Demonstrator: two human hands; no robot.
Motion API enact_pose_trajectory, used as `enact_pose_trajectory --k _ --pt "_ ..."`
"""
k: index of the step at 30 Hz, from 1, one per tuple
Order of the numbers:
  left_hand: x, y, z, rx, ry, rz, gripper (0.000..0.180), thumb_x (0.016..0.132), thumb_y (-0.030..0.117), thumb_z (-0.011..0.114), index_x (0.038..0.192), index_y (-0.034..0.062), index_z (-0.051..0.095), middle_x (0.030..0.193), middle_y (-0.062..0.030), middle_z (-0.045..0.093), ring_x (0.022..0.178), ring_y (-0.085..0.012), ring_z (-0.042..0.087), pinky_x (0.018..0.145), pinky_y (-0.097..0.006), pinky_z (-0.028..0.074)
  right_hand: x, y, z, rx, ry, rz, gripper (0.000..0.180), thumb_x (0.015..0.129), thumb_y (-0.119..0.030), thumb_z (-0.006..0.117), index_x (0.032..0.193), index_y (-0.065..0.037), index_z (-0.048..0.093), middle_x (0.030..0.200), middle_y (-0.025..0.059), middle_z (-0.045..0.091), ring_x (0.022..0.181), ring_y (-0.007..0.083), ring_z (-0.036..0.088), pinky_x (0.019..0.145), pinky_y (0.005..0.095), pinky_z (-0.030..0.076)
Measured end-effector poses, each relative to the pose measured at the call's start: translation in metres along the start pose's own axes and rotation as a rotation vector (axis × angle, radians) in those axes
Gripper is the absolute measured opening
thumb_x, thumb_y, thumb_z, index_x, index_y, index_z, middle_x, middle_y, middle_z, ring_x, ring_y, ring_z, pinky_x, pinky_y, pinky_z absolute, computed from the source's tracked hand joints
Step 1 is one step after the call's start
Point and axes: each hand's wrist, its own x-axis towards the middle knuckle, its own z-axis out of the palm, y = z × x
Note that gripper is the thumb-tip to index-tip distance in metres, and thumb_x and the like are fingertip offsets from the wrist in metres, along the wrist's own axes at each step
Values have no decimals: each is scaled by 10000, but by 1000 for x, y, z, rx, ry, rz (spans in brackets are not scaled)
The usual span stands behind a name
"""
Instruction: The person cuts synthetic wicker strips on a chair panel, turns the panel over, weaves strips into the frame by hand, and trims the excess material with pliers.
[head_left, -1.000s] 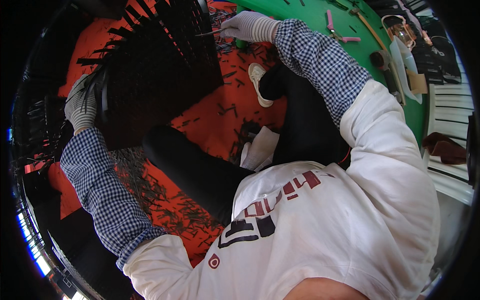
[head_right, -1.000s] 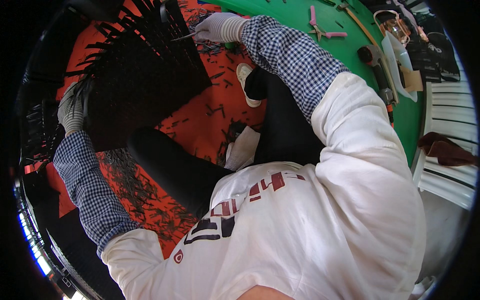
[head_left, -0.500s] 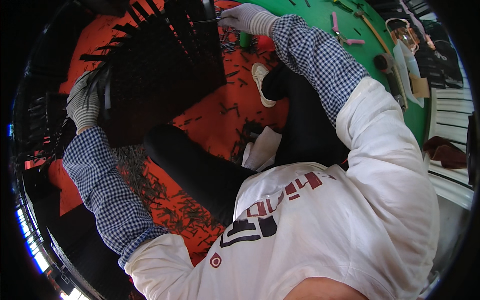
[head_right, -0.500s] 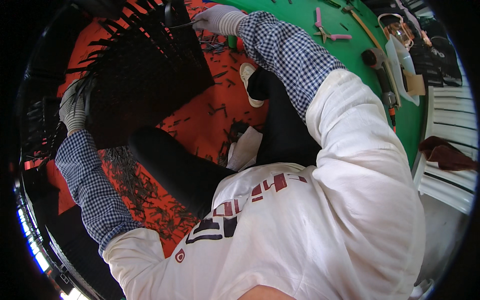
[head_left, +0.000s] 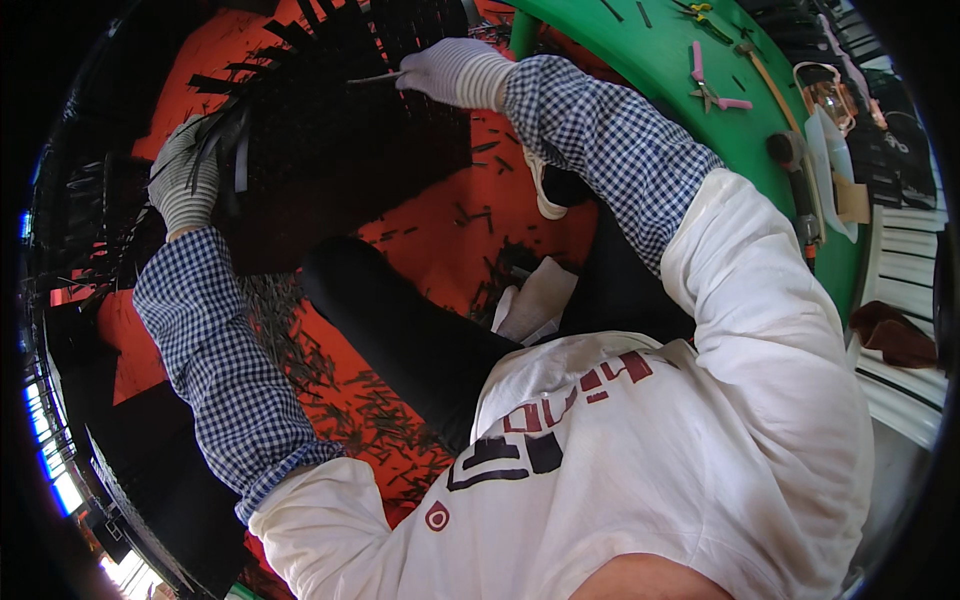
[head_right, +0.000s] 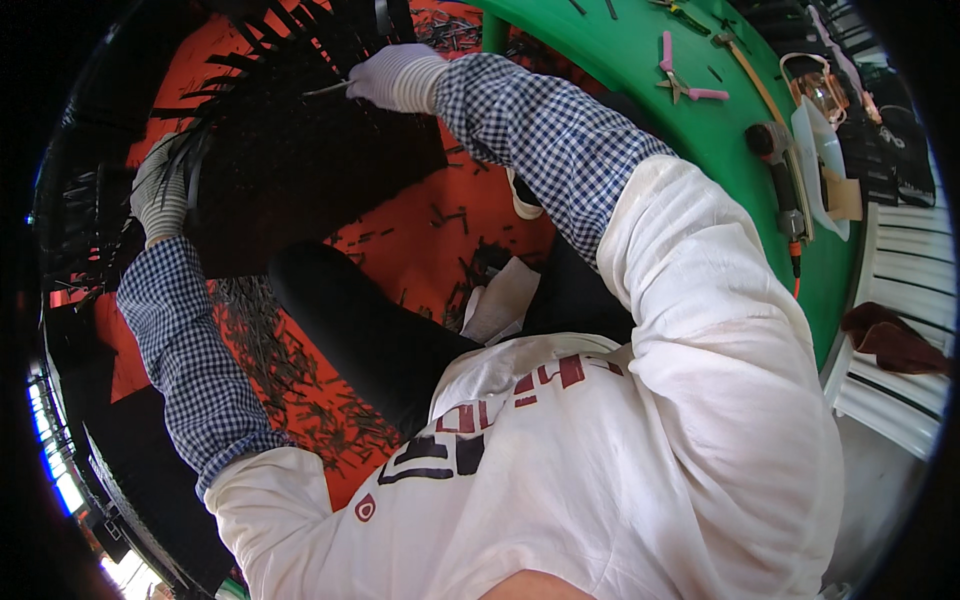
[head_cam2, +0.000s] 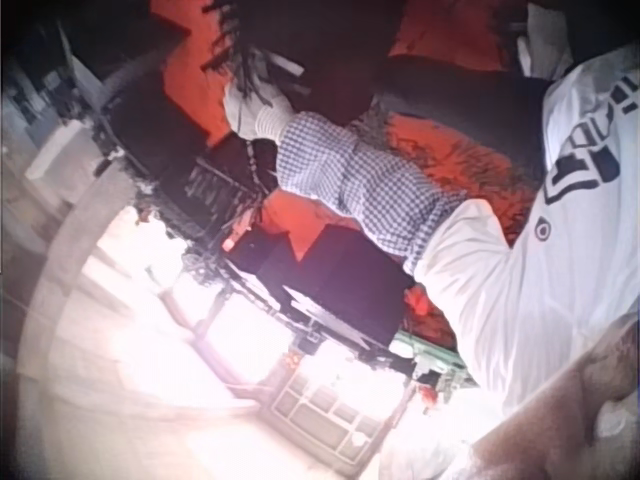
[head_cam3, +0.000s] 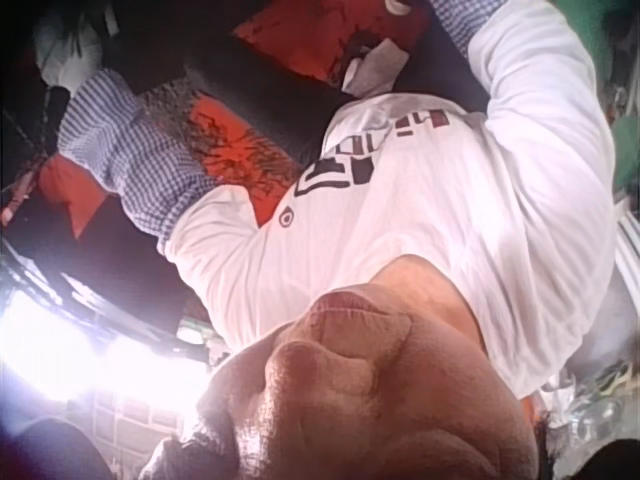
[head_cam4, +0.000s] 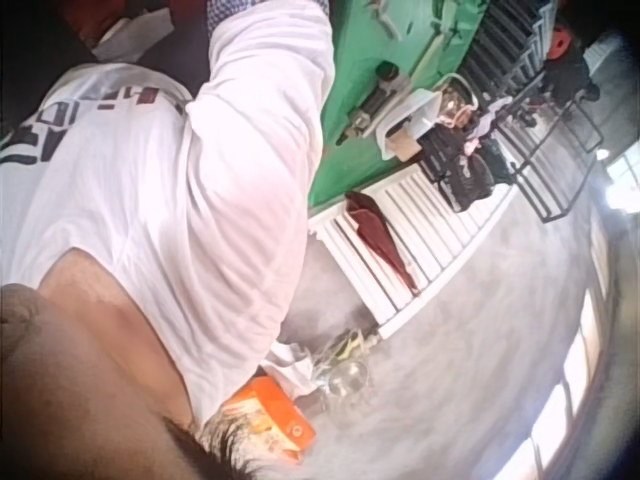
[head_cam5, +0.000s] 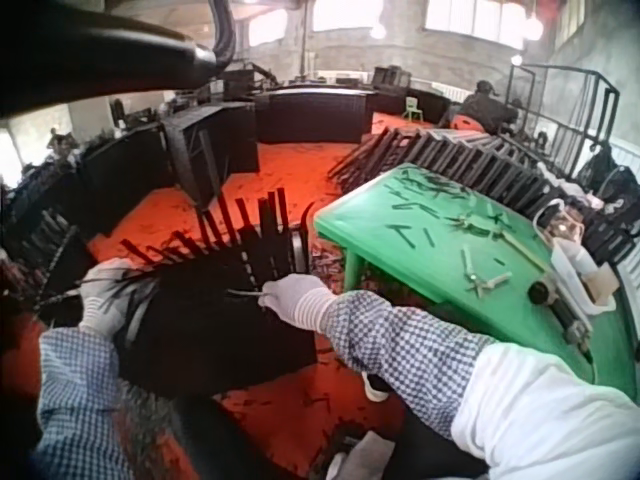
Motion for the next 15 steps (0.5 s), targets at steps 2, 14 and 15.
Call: enact_pose_trajectory --k 2,14,15 --pt "2 -5 5 24 -12 -30 353 979 355 620 1299 214 669 1310 -38 672 1213 -244 633 1078 -399 483 -9 18 5 -19 74 -22 385 1067 -422 420 1305 -220 644 1073 80 718 1006 252 704 834 413 585" --pt "5 -4 4 29 -29 -74 361 985 349 617 1325 237 653 1331 -30 661 1242 -241 616 1081 -427 480 -16 64 15 191 122 54 378 1055 -427 472 1182 -161 708 949 93 716 866 259 688 841 418 556" --pt "5 -4 5 64 -31 -66 356 989 340 612 1327 237 652 1333 -31 660 1242 -242 617 1081 -426 480 -20 72 15 172 118 60 378 1054 -424 475 1194 -161 707 961 90 720 885 256 689 847 416 558"
